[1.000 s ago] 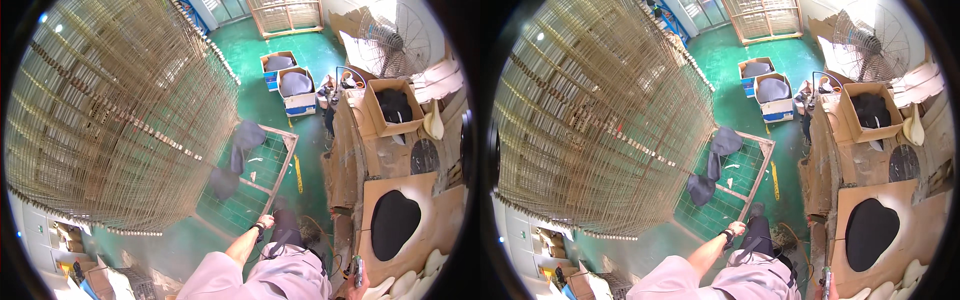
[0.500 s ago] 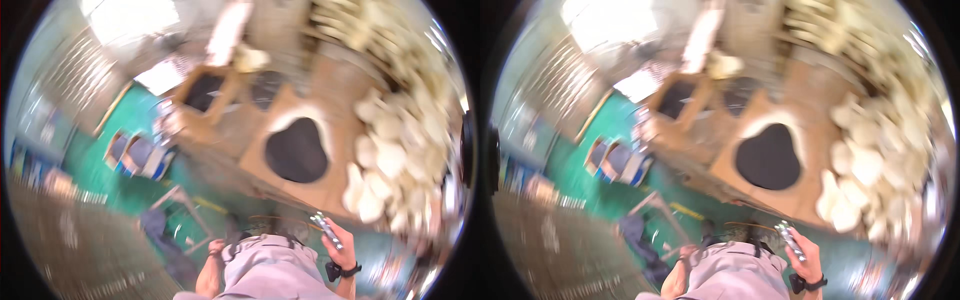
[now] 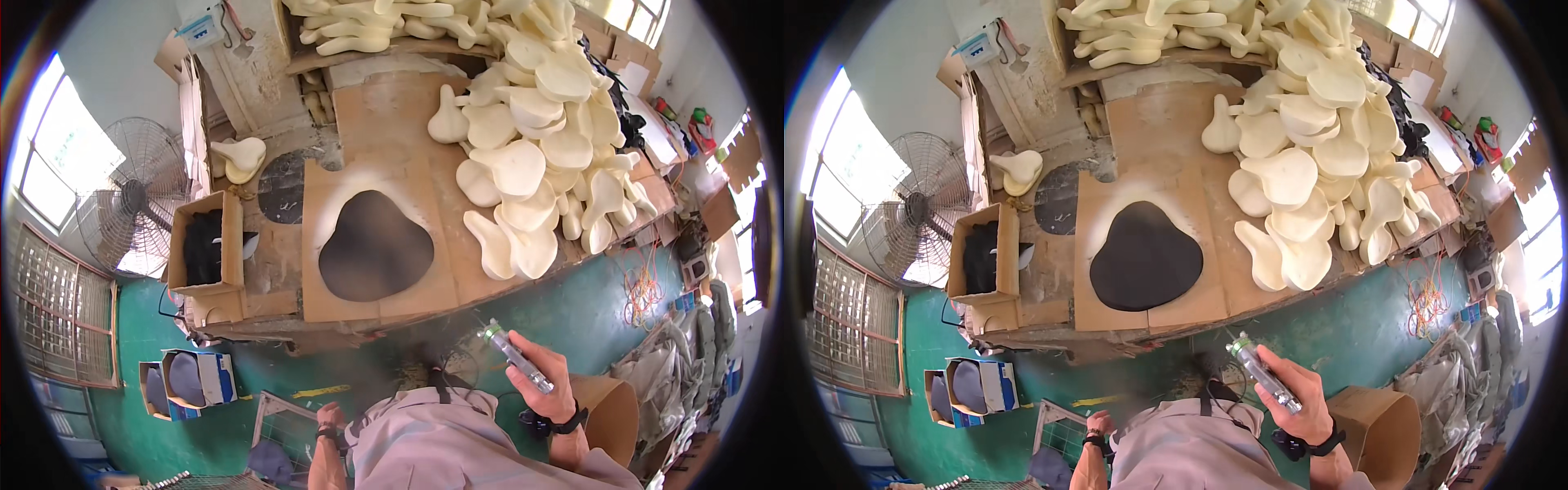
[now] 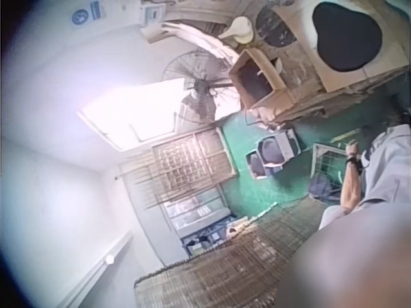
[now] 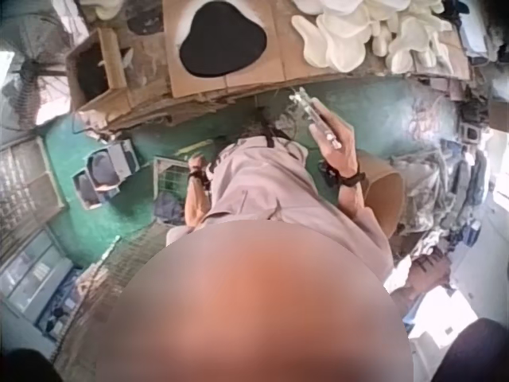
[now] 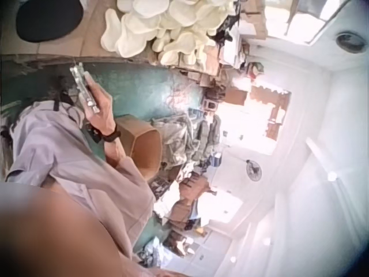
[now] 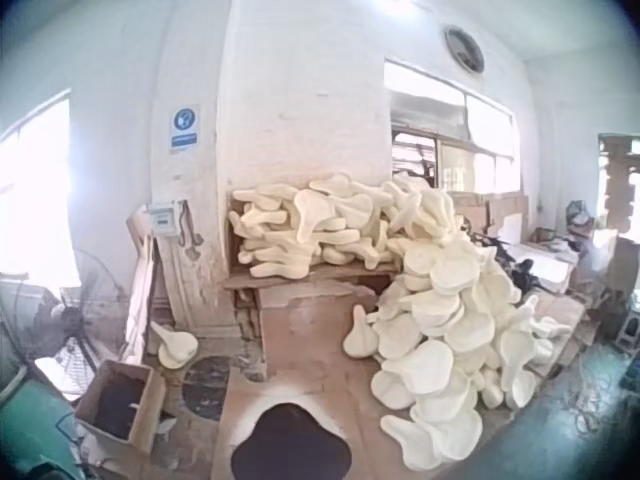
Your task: The person repeatedly picks up black shoe insoles from a wooden workbench and sprays them with a handheld spray gun. After spraying, the person places the insoles into a metal wire rack on the floor. The process is repeated for multiple insoles throughout the video.
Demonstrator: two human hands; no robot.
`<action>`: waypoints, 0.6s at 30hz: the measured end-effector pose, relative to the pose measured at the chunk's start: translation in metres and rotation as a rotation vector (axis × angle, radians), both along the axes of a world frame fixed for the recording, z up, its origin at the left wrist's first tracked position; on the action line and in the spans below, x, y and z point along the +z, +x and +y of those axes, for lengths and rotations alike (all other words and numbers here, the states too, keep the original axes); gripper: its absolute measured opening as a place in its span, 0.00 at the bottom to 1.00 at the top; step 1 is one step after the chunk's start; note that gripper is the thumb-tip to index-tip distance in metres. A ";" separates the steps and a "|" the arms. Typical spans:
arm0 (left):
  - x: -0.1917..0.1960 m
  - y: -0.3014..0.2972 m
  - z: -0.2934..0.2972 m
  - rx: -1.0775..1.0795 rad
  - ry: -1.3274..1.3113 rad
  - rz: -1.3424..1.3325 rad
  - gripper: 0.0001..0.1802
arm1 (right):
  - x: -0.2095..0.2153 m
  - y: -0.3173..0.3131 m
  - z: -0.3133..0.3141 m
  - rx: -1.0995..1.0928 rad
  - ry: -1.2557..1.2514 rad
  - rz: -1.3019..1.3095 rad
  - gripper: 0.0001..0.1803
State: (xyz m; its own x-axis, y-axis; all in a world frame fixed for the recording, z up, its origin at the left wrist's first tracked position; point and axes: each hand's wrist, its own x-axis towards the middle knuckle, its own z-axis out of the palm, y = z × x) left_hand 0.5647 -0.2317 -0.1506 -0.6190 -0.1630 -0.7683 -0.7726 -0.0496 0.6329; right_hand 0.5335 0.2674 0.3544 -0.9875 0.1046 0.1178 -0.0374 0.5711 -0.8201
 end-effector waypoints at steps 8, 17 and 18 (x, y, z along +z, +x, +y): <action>-0.004 0.020 -0.004 -0.089 0.073 0.029 0.18 | 0.005 -0.012 -0.007 0.178 -0.067 -0.064 0.30; 0.029 0.022 0.003 -0.639 -0.286 0.184 0.15 | 0.003 0.004 0.012 0.222 -0.046 -0.168 0.32; 0.023 0.017 0.002 -0.519 -0.221 0.098 0.16 | 0.002 0.006 0.015 0.208 -0.053 -0.164 0.33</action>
